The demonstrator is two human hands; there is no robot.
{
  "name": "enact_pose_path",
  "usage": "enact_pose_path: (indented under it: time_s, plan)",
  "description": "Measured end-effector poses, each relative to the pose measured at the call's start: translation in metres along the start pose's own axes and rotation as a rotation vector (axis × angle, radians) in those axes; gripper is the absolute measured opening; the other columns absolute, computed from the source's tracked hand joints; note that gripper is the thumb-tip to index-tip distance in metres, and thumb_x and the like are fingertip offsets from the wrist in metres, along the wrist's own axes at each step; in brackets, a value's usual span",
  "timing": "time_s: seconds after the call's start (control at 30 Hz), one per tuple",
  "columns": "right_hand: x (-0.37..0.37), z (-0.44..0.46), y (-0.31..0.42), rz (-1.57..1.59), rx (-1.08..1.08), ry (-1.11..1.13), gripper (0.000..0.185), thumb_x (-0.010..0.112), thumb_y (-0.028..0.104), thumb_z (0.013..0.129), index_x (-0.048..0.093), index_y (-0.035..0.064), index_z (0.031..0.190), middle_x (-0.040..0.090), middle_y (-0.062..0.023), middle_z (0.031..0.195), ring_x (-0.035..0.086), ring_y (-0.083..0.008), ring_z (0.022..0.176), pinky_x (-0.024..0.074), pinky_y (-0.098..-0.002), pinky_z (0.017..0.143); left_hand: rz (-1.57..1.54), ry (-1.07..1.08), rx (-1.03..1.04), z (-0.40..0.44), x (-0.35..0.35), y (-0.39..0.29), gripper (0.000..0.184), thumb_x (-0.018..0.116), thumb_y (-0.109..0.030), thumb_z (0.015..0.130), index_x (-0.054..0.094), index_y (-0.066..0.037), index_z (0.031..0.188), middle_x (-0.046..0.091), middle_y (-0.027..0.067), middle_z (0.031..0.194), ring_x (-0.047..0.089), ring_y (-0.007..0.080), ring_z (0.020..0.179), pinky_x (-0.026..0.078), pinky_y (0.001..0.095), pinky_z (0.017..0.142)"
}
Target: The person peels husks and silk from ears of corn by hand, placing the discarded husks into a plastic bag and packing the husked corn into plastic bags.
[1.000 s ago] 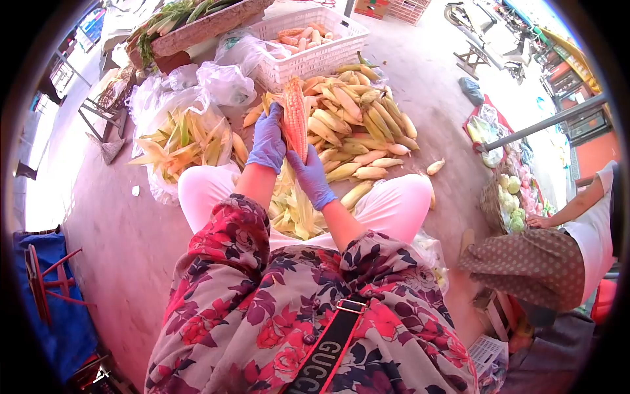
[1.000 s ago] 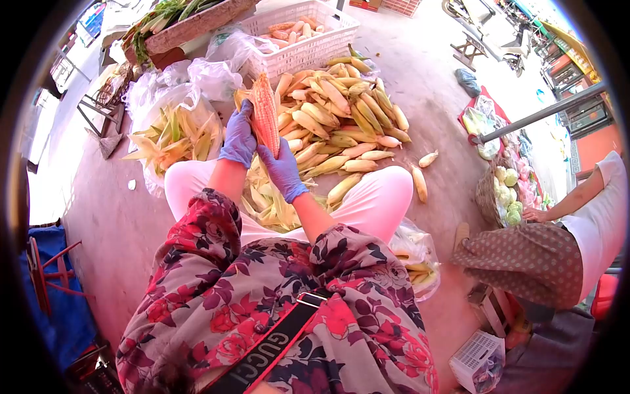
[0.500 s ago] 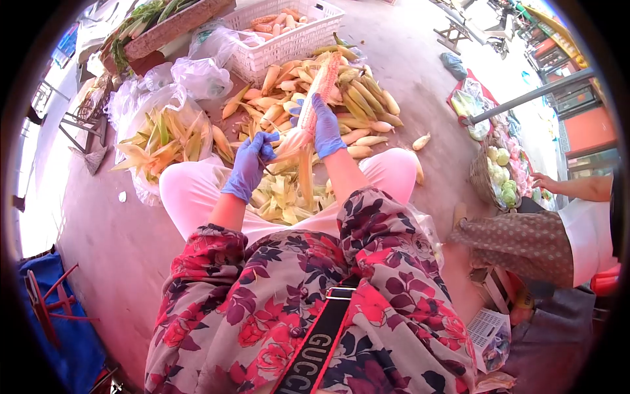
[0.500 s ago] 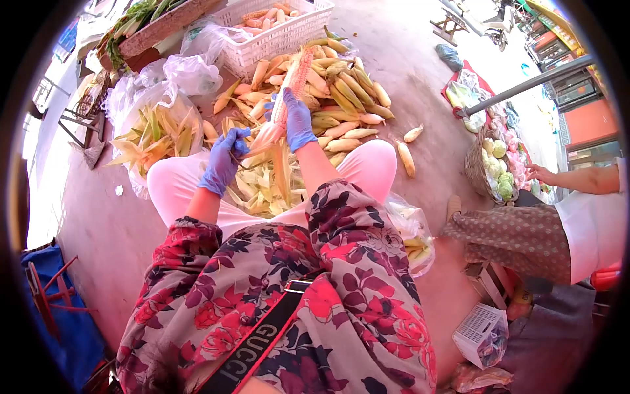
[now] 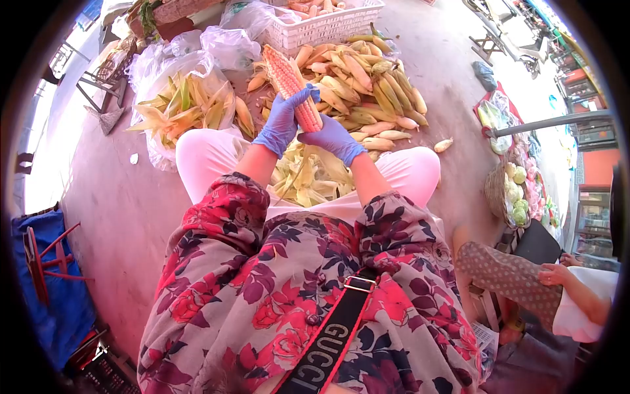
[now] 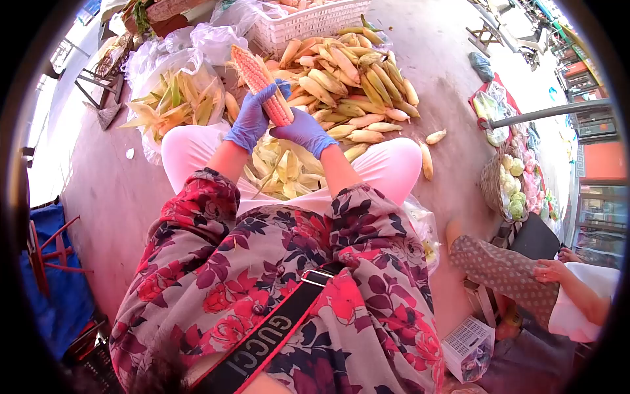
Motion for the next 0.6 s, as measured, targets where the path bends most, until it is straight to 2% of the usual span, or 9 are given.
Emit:
enact_pose_path:
  time_s: [0.07,0.17,0.2,0.3,0.33,0.4,0.43,0.5,0.6]
  plan:
    - [0.003,-0.005,0.01,0.317,-0.078,0.047,0.052,0.075,0.018,0.06,0.055,0.0006,0.105,0.061,-0.0053,0.089,0.058,-0.0126,0.081,0.0462,-0.0262,0.075,-0.053,0.053,0.057,0.001,0.006,-0.006,0.04,0.066,-0.018,0.078,0.051,0.004,0.108,0.06,0.0115,0.096,0.058,0.0199,0.087,0.047,0.0318,0.082]
    - [0.007,0.001,0.001,0.249,-0.025,-0.034,0.048,0.073,0.016,0.06,0.055,-0.001,0.102,0.061,-0.0071,0.089,0.058,-0.0141,0.079,0.0464,-0.0268,0.074,-0.059,0.105,0.115,0.002,0.005,-0.01,0.042,0.067,-0.02,0.077,0.051,0.004,0.108,0.06,0.0124,0.098,0.058,0.0203,0.088,0.047,0.0324,0.083]
    - [0.008,-0.001,0.004,0.12,-0.025,-0.102,0.046,0.071,0.014,0.06,0.055,-0.0012,0.1,0.061,-0.0081,0.088,0.059,-0.0147,0.078,0.0468,-0.0272,0.073,-0.091,0.076,0.127,0.0,0.005,-0.011,0.043,0.066,-0.018,0.077,0.05,0.003,0.111,0.06,0.0128,0.098,0.059,0.0206,0.086,0.049,0.0338,0.081]
    - [0.023,-0.004,0.002,0.176,-0.044,-0.197,0.04,0.069,0.014,0.061,0.057,-0.0017,0.095,0.062,-0.0109,0.086,0.06,-0.0186,0.079,0.0473,-0.0291,0.073,-0.126,0.072,0.083,-0.015,0.017,-0.018,0.043,0.066,-0.016,0.077,0.048,0.002,0.113,0.06,0.0127,0.097,0.06,0.0199,0.081,0.052,0.0339,0.076]
    - [0.028,-0.004,0.001,0.186,-0.032,-0.164,0.039,0.068,0.015,0.061,0.057,-0.0013,0.095,0.062,-0.0113,0.086,0.06,-0.0193,0.079,0.0473,-0.0294,0.073,0.043,0.089,0.018,-0.011,0.006,-0.013,0.052,0.066,-0.019,0.076,0.042,0.002,0.117,0.06,0.0133,0.099,0.06,0.0194,0.08,0.053,0.0348,0.072]
    - [0.038,-0.01,0.003,0.203,-0.007,-0.1,0.038,0.067,0.017,0.061,0.058,-0.0006,0.093,0.063,-0.0121,0.086,0.06,-0.0207,0.079,0.0474,-0.0301,0.073,0.21,0.038,-0.023,-0.009,-0.002,-0.011,0.049,0.064,-0.013,0.074,0.044,0.003,0.116,0.062,0.0143,0.089,0.061,0.0197,0.069,0.054,0.0337,0.066]
    - [0.041,-0.011,0.006,0.106,0.02,-0.04,0.037,0.067,0.018,0.063,0.058,-0.0004,0.094,0.063,-0.0113,0.085,0.06,-0.0199,0.078,0.0474,-0.0302,0.073,0.269,0.026,-0.055,-0.01,-0.006,-0.012,0.048,0.063,-0.011,0.073,0.045,0.003,0.115,0.062,0.0143,0.085,0.061,0.0199,0.066,0.054,0.0342,0.065]
    - [0.041,-0.014,0.012,-0.088,0.079,0.06,0.036,0.065,0.021,0.066,0.058,-0.0002,0.094,0.063,-0.0098,0.083,0.06,-0.0183,0.076,0.0472,-0.0304,0.071,0.258,0.02,-0.068,-0.01,-0.012,-0.011,0.047,0.062,-0.01,0.072,0.045,0.004,0.114,0.062,0.0143,0.083,0.061,0.0203,0.066,0.054,0.0344,0.064]
    - [0.041,-0.005,0.003,-0.213,0.127,0.155,0.032,0.064,0.024,0.065,0.058,0.0002,0.085,0.062,-0.0115,0.076,0.059,-0.0209,0.07,0.0467,-0.0312,0.066,0.283,-0.002,-0.086,-0.005,-0.021,-0.007,0.045,0.061,-0.009,0.072,0.046,0.004,0.113,0.062,0.0147,0.083,0.061,0.021,0.065,0.054,0.0351,0.064]
Point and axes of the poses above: each hand's wrist, its own z-axis towards the middle knuckle, its own x-axis out of the palm, y = z × x, the point moved 5 cm from there along z, towards the middle knuckle
